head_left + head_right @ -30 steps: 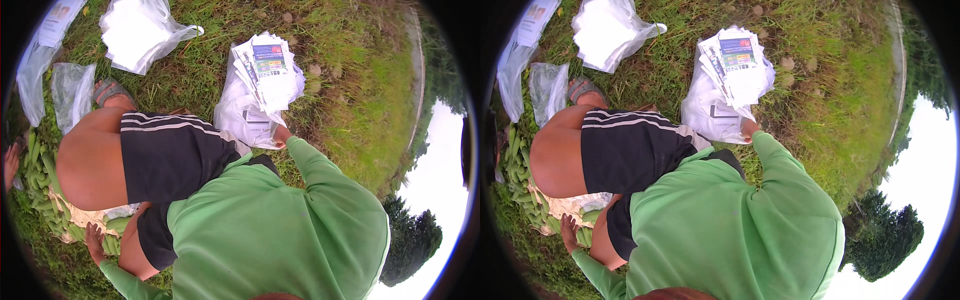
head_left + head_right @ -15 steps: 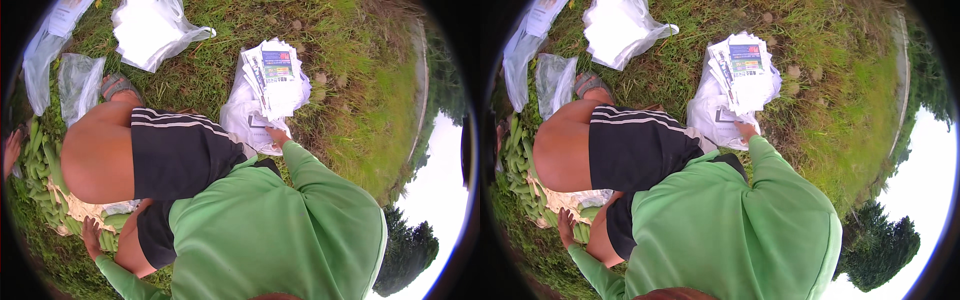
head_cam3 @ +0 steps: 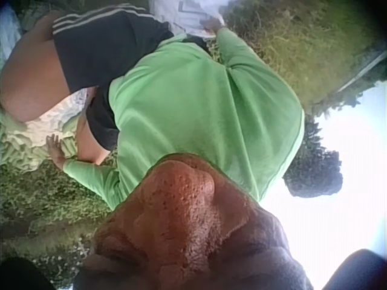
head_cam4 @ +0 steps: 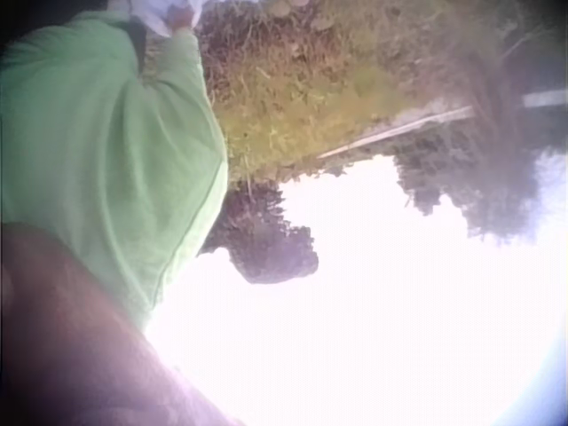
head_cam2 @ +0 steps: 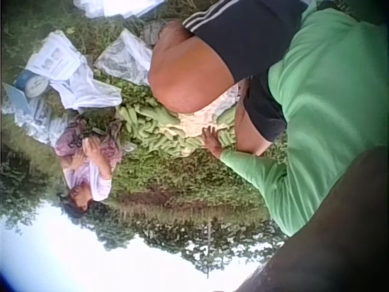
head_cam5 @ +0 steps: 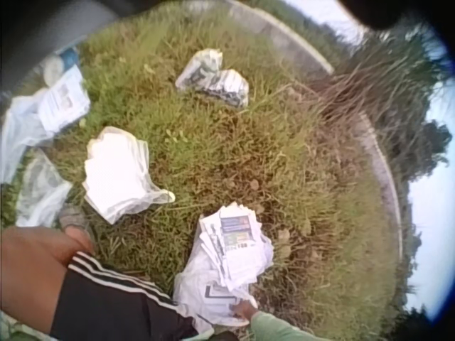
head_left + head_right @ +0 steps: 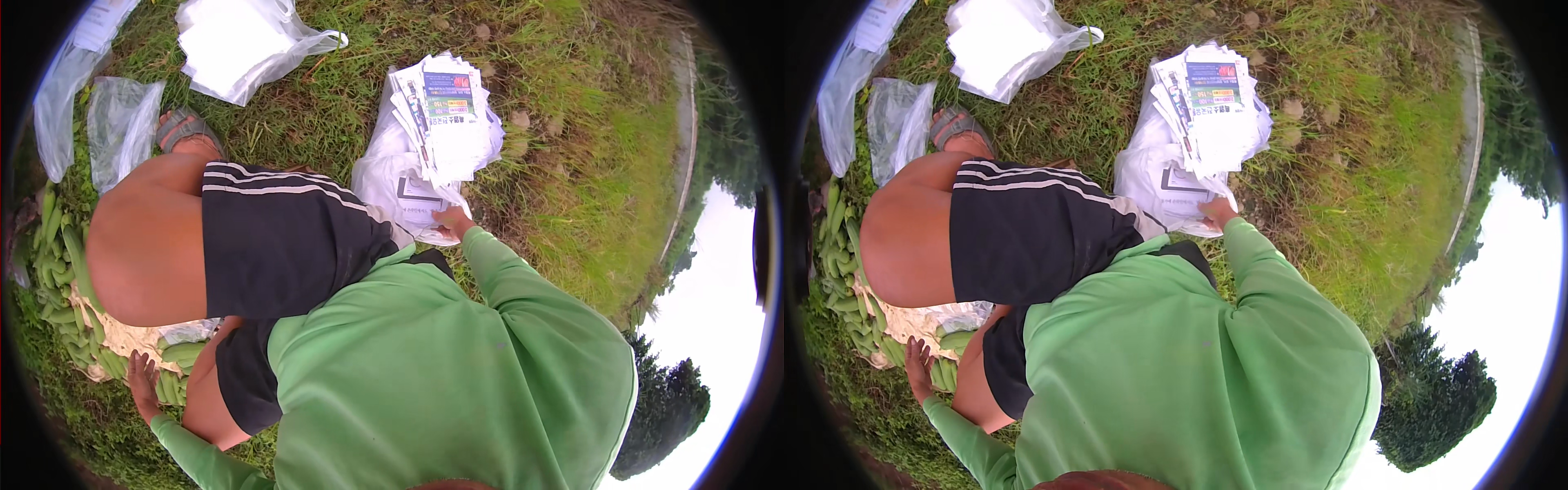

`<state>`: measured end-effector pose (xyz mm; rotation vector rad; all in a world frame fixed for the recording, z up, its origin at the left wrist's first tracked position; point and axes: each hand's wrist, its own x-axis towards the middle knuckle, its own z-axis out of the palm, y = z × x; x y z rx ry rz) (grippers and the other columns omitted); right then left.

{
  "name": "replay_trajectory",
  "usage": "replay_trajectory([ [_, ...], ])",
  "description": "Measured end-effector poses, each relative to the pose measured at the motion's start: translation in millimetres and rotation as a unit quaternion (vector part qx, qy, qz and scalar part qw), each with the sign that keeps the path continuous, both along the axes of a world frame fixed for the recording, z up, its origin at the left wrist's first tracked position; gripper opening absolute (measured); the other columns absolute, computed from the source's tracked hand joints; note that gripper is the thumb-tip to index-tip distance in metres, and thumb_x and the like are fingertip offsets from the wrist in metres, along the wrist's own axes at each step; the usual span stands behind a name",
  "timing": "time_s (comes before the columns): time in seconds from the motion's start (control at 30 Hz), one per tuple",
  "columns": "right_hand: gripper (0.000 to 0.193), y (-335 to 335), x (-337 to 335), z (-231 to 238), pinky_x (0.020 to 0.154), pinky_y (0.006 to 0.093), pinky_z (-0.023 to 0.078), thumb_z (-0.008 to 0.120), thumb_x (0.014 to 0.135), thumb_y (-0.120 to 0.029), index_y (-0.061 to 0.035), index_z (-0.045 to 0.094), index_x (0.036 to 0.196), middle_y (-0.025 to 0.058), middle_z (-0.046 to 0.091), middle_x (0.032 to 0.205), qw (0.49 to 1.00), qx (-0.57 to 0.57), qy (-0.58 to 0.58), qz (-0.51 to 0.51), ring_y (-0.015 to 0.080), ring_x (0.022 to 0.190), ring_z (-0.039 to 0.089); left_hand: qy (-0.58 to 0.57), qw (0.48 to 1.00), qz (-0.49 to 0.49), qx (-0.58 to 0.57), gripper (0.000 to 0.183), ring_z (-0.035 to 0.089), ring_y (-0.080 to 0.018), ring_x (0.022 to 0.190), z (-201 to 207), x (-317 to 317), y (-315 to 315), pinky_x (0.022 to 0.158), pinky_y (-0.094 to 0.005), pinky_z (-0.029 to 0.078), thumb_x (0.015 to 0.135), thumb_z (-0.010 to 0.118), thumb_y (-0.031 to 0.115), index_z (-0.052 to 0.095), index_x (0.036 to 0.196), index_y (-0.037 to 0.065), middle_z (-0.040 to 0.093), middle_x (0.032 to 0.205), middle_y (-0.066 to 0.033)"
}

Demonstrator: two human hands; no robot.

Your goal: The recorder and another person are sitting on the ground packaging harvested cucumbers into plastic bags along with informational flyers.

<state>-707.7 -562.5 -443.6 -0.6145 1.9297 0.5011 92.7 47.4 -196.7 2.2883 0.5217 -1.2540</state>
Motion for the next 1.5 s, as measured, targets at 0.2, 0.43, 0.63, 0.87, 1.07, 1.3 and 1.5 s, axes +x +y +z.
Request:
replay_trajectory([
  [0.2, 0.036, -11.8, 28.6, -6.4, 0.083, 0.0527, 0.054, 0.074, 0.093, -0.032, -0.0085, 0.064, 0.119, 0.0085, 0.068, 0.112, 0.995, -0.020, -0.028, -0.089, 0.0246, 0.101, 0.066, -0.021, 1.000, 0.000, 0.024, 0.074, 0.055, -0.0314, 0.142, 24.6, 3.3, 5.7, 0.109, -0.0438, 0.047, 0.107, 0.059, 0.053, 0.037, 0.167, 0.016, 0.052, 0.160, -0.0144],
  [0.43, 0.060, -7.8, -20.4, -53.0, 0.093, 0.0579, 0.050, 0.076, 0.092, -0.038, -0.0083, 0.062, 0.142, 0.0114, 0.063, 0.141, 0.990, -0.020, -0.048, 0.129, 0.0320, 0.123, 0.059, -0.017, 0.999, -0.011, -0.026, 0.075, 0.054, -0.0326, 0.142, 6.5, 0.4, -16.3, 0.108, -0.0444, 0.047, 0.107, 0.058, 0.055, 0.036, 0.167, 0.015, 0.051, 0.160, -0.0150],
  [0.63, 0.073, -4.8, 63.5, 6.9, 0.092, 0.0606, 0.060, 0.077, 0.091, -0.042, 0.0012, 0.058, 0.147, 0.0182, 0.062, 0.146, 0.991, 0.044, -0.007, 0.129, 0.0413, 0.129, 0.063, -0.039, 0.999, -0.004, 0.020, 0.075, 0.060, -0.0265, 0.131, 25.9, -2.7, 0.4, 0.096, -0.0386, 0.052, 0.104, 0.062, 0.057, 0.041, 0.165, 0.018, 0.056, 0.155, -0.0119],
  [0.87, 0.043, -42.8, 116.5, 58.9, 0.065, 0.0492, 0.064, 0.067, 0.096, -0.034, 0.0067, 0.076, 0.109, 0.0209, 0.078, 0.105, 0.742, 0.158, -0.089, 0.646, 0.0359, 0.084, 0.078, -0.072, 0.996, -0.048, 0.017, 0.080, 0.061, -0.0244, 0.126, 22.9, 3.9, 5.6, 0.098, -0.0402, 0.050, 0.101, 0.065, 0.060, 0.042, 0.165, 0.018, 0.060, 0.151, -0.0090],
  [1.07, 0.031, -151.2, 240.5, 147.9, 0.055, 0.0349, 0.056, 0.064, 0.099, -0.026, 0.0021, 0.076, 0.096, 0.0100, 0.075, 0.079, 0.831, 0.067, -0.146, 0.532, 0.0193, 0.060, 0.070, -0.175, 0.982, -0.070, -0.014, 0.077, 0.058, -0.0269, 0.132, 91.5, 1.2, -26.6, 0.105, -0.0441, 0.046, 0.100, 0.067, 0.055, 0.046, 0.163, 0.015, 0.060, 0.150, -0.0107],
  [1.3, 0.028, -192.9, 444.7, 244.2, 0.059, 0.0268, 0.046, 0.066, 0.103, -0.017, 0.0051, 0.070, 0.120, 0.0016, 0.067, 0.082, 0.733, -0.286, -0.318, 0.530, 0.0083, 0.067, 0.056, -0.345, 0.921, -0.122, -0.134, 0.041, 0.066, -0.0166, 0.104, 116.7, -13.2, -92.6, 0.097, -0.0308, 0.052, 0.108, 0.065, 0.020, 0.063, 0.143, -0.001, 0.073, 0.114, -0.0097],
  [1.5, 0.039, -89.7, 639.4, 372.7, 0.074, 0.0267, 0.048, 0.066, 0.106, -0.022, 0.0039, 0.064, 0.135, 0.0020, 0.067, 0.095, 0.539, -0.330, -0.458, 0.625, 0.0085, 0.083, 0.057, -0.467, 0.808, -0.149, -0.328, 0.033, 0.067, -0.0118, 0.072, 247.1, -106.7, -190.4, 0.067, -0.0275, 0.055, 0.100, 0.077, 0.031, 0.081, 0.113, 0.001, 0.075, 0.085, -0.0058],
])
